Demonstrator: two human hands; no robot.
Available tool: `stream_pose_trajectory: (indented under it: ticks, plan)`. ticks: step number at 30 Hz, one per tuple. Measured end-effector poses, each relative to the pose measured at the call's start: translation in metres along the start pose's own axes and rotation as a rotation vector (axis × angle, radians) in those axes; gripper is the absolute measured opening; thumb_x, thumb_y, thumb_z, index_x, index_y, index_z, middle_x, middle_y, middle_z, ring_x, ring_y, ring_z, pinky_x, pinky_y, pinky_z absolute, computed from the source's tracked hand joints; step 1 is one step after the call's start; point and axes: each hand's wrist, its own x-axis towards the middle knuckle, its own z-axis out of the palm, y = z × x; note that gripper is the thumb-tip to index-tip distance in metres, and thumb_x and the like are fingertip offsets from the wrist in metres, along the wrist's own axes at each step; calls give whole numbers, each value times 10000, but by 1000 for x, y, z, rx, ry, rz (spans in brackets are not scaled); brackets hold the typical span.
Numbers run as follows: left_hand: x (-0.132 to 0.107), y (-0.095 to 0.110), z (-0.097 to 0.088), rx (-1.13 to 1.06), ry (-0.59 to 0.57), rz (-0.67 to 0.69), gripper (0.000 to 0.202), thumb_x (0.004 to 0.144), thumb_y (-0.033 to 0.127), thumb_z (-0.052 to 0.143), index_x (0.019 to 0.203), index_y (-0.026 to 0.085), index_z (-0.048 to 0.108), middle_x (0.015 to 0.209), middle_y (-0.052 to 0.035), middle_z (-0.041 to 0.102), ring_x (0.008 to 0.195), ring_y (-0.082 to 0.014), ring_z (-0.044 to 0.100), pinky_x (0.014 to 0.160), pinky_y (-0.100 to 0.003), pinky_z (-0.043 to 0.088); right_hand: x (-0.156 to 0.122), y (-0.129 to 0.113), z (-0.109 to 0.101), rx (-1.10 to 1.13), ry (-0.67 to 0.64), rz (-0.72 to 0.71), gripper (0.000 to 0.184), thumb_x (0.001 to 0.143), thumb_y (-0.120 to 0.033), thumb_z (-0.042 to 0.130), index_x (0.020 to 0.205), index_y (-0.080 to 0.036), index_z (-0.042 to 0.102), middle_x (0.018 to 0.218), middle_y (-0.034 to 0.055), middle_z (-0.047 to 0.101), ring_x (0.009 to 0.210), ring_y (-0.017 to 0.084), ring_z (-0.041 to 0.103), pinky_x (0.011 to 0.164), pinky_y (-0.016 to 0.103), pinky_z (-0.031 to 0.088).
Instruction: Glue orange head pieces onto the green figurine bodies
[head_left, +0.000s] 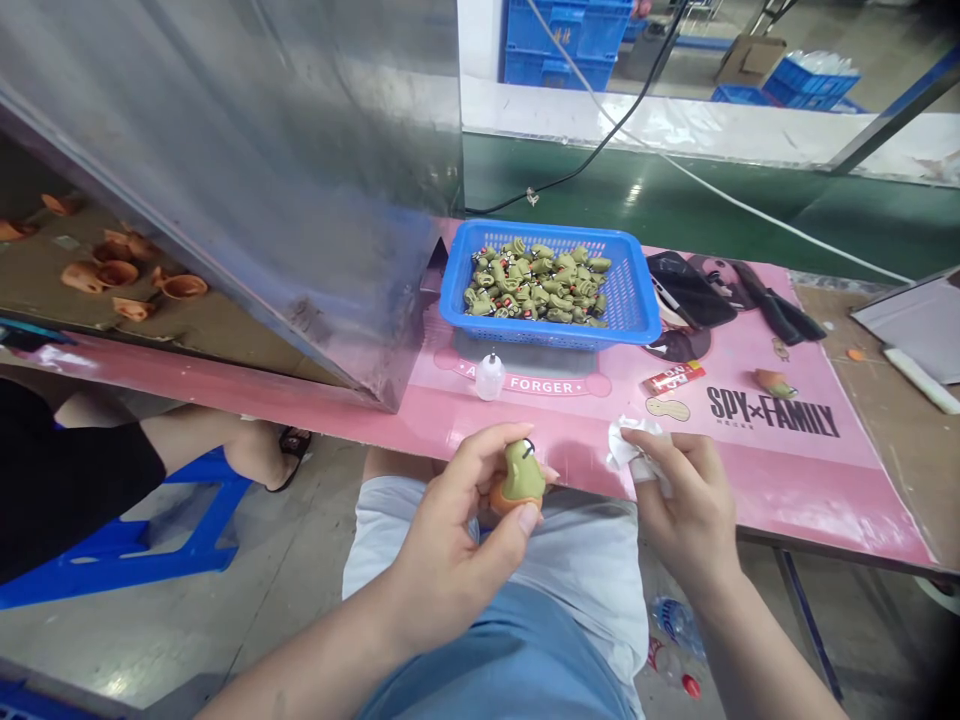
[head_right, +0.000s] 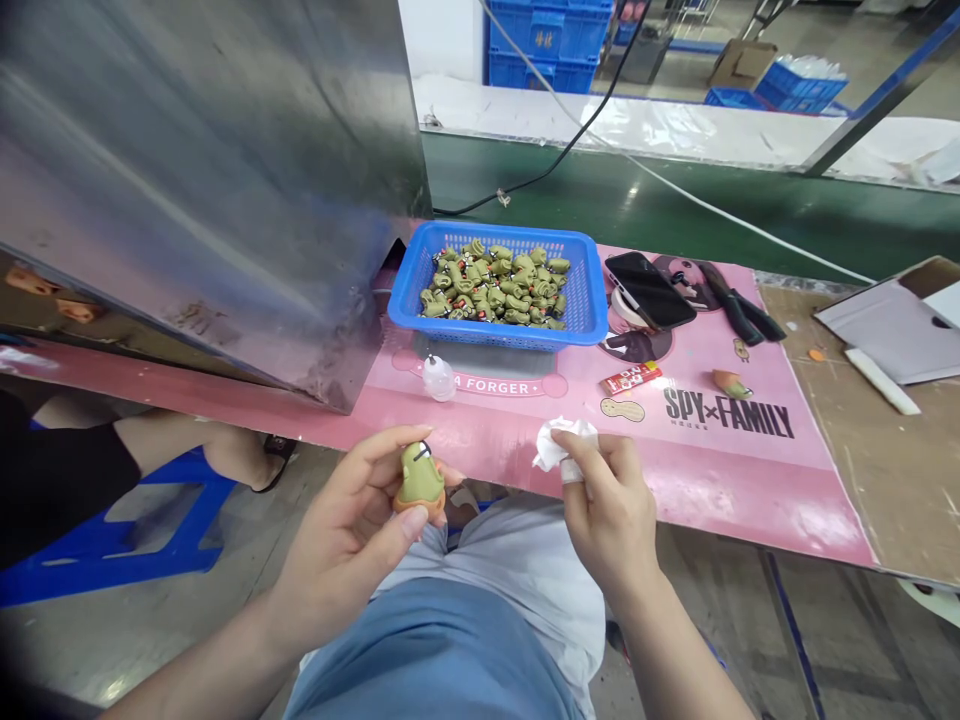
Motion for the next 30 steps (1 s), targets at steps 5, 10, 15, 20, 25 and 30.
stream_pose_trajectory:
  ticks: [5, 10, 15, 20, 25, 30]
  plan:
    - [0, 2, 0, 95, 5, 31, 381, 823, 161, 437, 1155, 331, 355, 946, -4, 534, 762, -102, 513, 709, -256, 436, 10, -37, -18, 215, 53, -166, 379, 761, -73, 481, 1089, -255, 534, 886, 48, 435, 748, 128, 481, 633, 257, 414]
    - [0, 2, -1, 135, 11, 41, 391, 822, 159, 438, 1157, 342, 351, 915, 5, 529, 804, -105, 515, 708, -227, 435, 11, -54, -27, 270, 31, -267, 448, 744, -37, 473, 1133, -255, 517, 926, 70, 444, 798, 150, 488, 625, 262, 421]
    - [-1, 0, -1, 229, -5, 61, 463, 776, 165, 524, 1166, 342, 347, 930, 5, 508, 809, -96, 505, 674, -175, 435, 16, -74, -31, 227, -96, -495, 337, 770, -93, 467, 1078, -201, 552, 876, 70, 435, 717, 136, 466, 554, 253, 403]
    - [-1, 0, -4, 373, 24, 193, 490, 768, 117, 499, 1189, 312, 340, 907, -2, 510, 787, -93, 506, 686, -186, 451, 21, -67, -26, 76, -104, -467, 275, 770, -87, 433, 968, -173, 603, 831, 70, 474, 650, 123, 476, 489, 226, 370]
    - [2, 0, -7, 515, 65, 269, 499, 758, 89, 480, 1191, 291, 340, 872, 8, 534, 747, -79, 517, 670, -169, 458, 12, -50, -27, -24, -88, -251, 292, 746, -58, 452, 970, -165, 605, 868, 70, 474, 678, 121, 484, 523, 234, 383]
    - [5, 4, -4, 605, 52, 305, 472, 749, 98, 503, 1176, 240, 358, 880, 3, 542, 724, -63, 503, 638, -129, 447, 12, -70, -38, 224, -78, -410, 353, 737, -7, 452, 1046, -136, 564, 903, 87, 432, 749, 127, 460, 588, 242, 405]
